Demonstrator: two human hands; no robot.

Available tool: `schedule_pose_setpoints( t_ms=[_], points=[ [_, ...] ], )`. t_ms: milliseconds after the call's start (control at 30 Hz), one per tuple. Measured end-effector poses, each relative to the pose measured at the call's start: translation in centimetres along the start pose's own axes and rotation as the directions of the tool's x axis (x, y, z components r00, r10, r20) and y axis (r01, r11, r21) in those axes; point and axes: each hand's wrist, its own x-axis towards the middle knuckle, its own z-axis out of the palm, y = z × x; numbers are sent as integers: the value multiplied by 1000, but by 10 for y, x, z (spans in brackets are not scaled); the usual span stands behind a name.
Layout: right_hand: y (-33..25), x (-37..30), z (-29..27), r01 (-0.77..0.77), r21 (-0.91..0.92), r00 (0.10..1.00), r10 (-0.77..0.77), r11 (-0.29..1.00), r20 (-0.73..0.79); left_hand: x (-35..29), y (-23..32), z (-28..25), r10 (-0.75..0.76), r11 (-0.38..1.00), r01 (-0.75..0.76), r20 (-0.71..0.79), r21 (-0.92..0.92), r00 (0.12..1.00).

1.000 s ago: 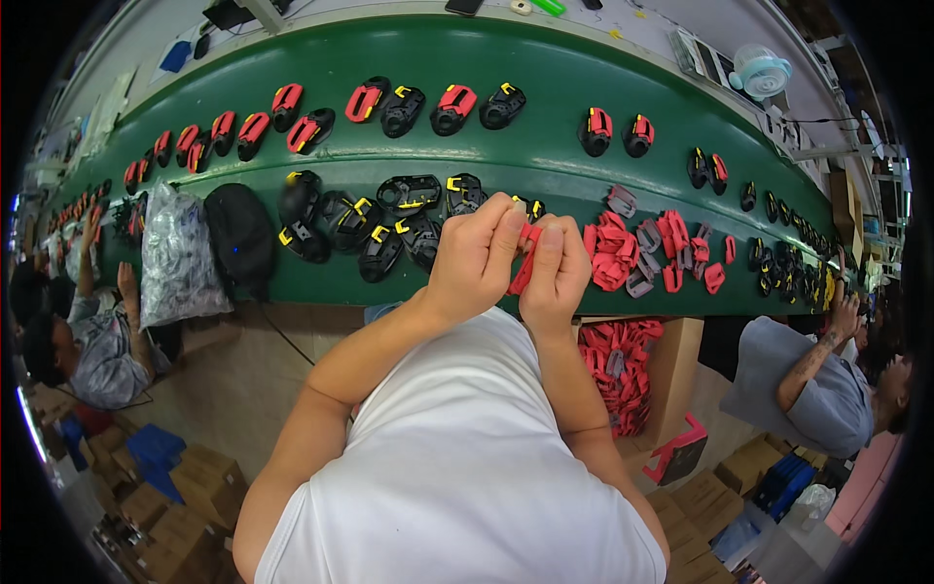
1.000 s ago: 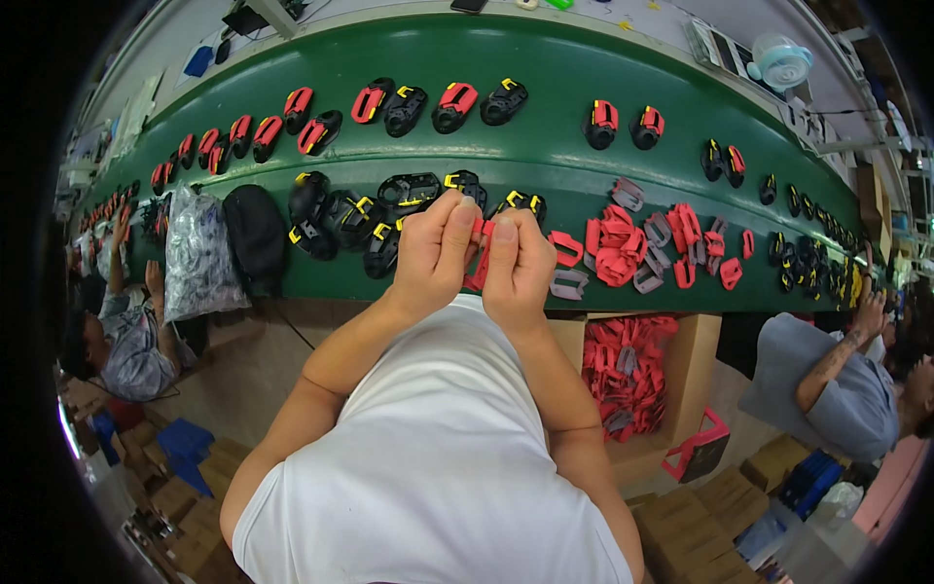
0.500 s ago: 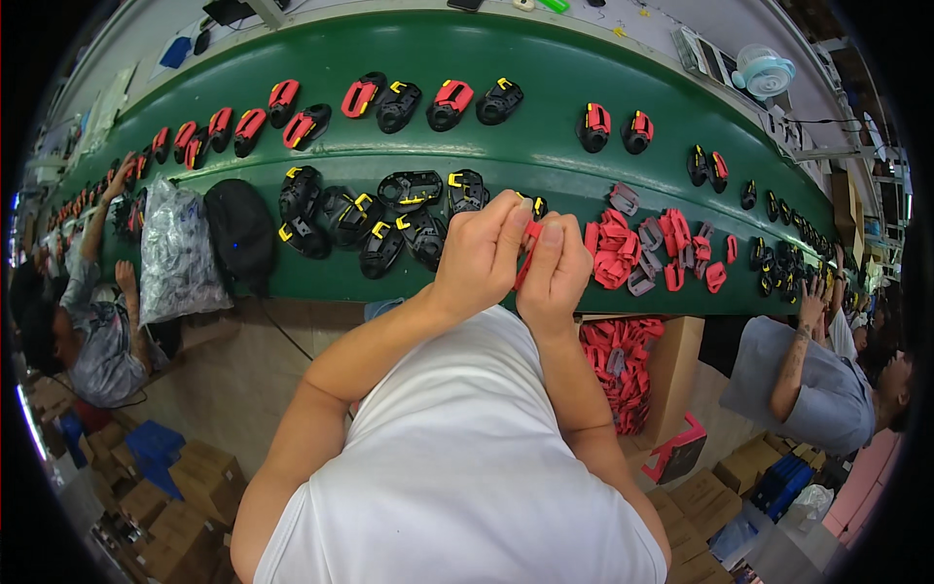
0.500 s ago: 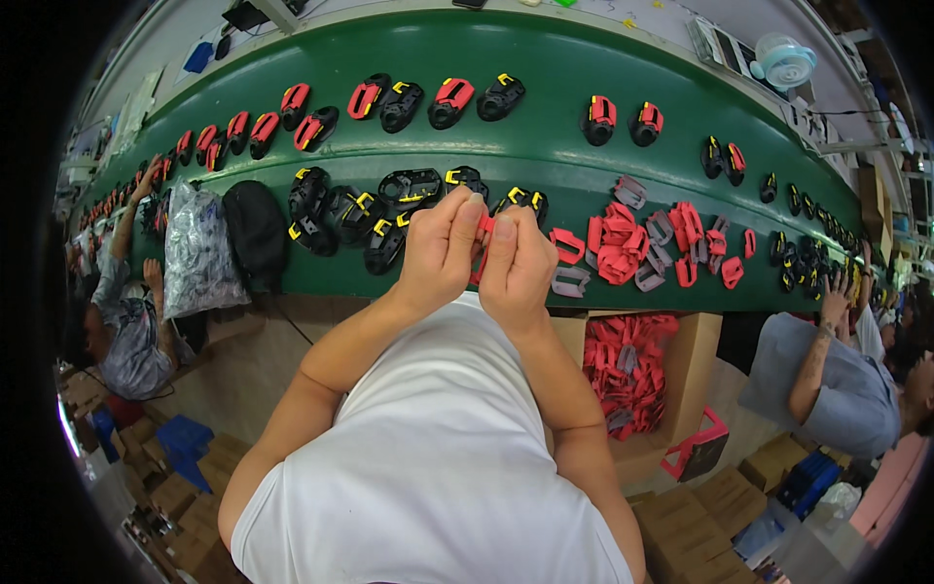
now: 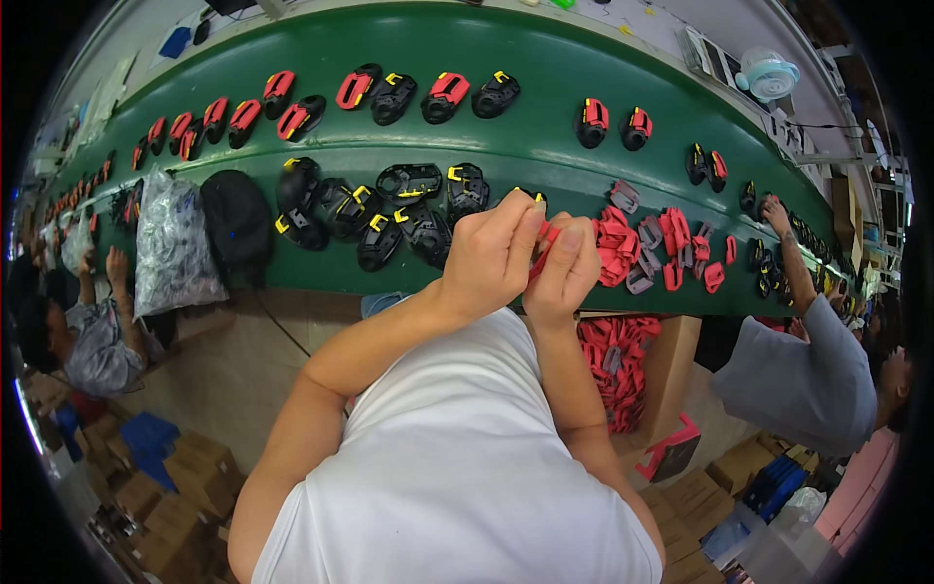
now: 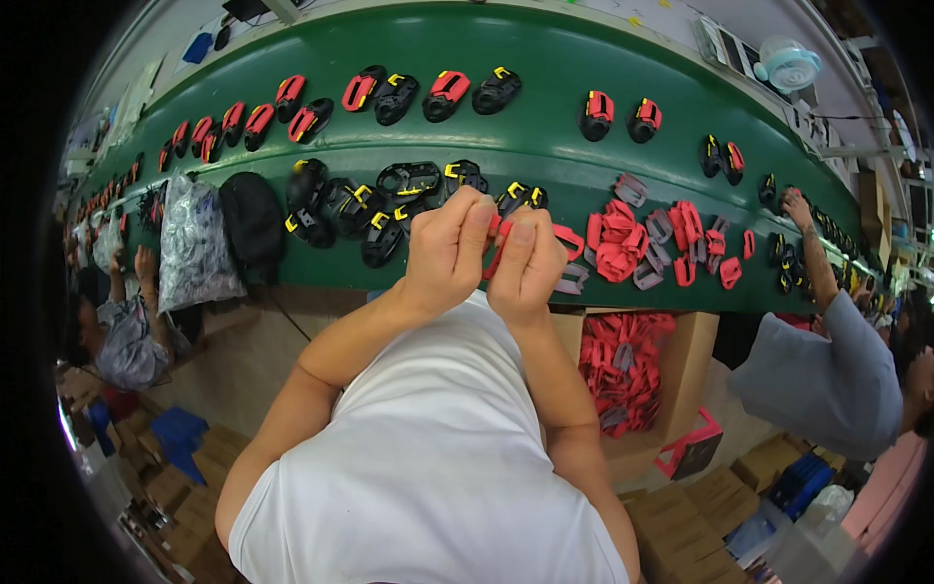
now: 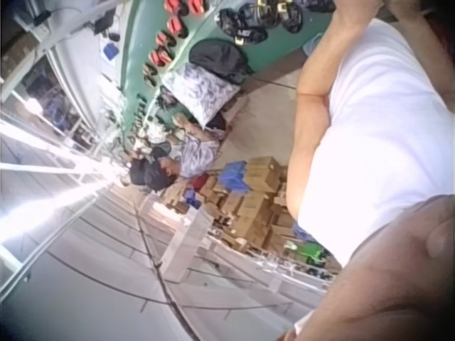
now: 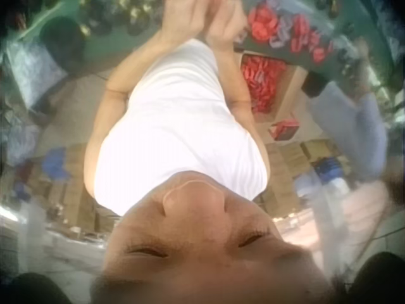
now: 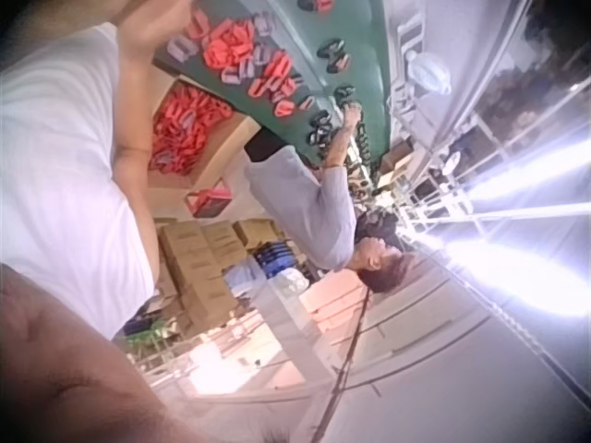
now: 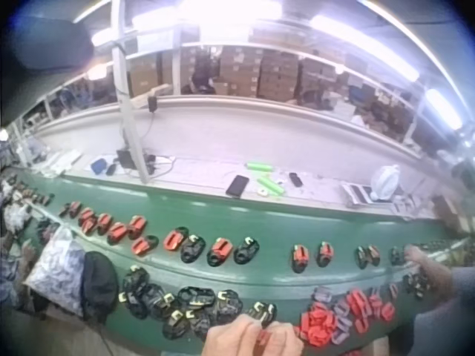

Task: The person assembles small electronic components into plastic housings by hand, creating assemblies at a long green work table.

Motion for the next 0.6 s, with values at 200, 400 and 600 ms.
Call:
schedule_pose_setpoints(
  t_ms=[200,400,600],
  points=[
    [-13,0,3,35,5,999,-35,999,-1,0,11,-6,73,995,-73,5,64,997],
    [-15,2,5,-9,15,1000,9,1000,11,5,10,-9,137,985,-139,30,102,990],
    [1,2,11,-67,40,998,66,997,18,12,-3,-12,-80,997,81,62,-2,995]
  ],
)
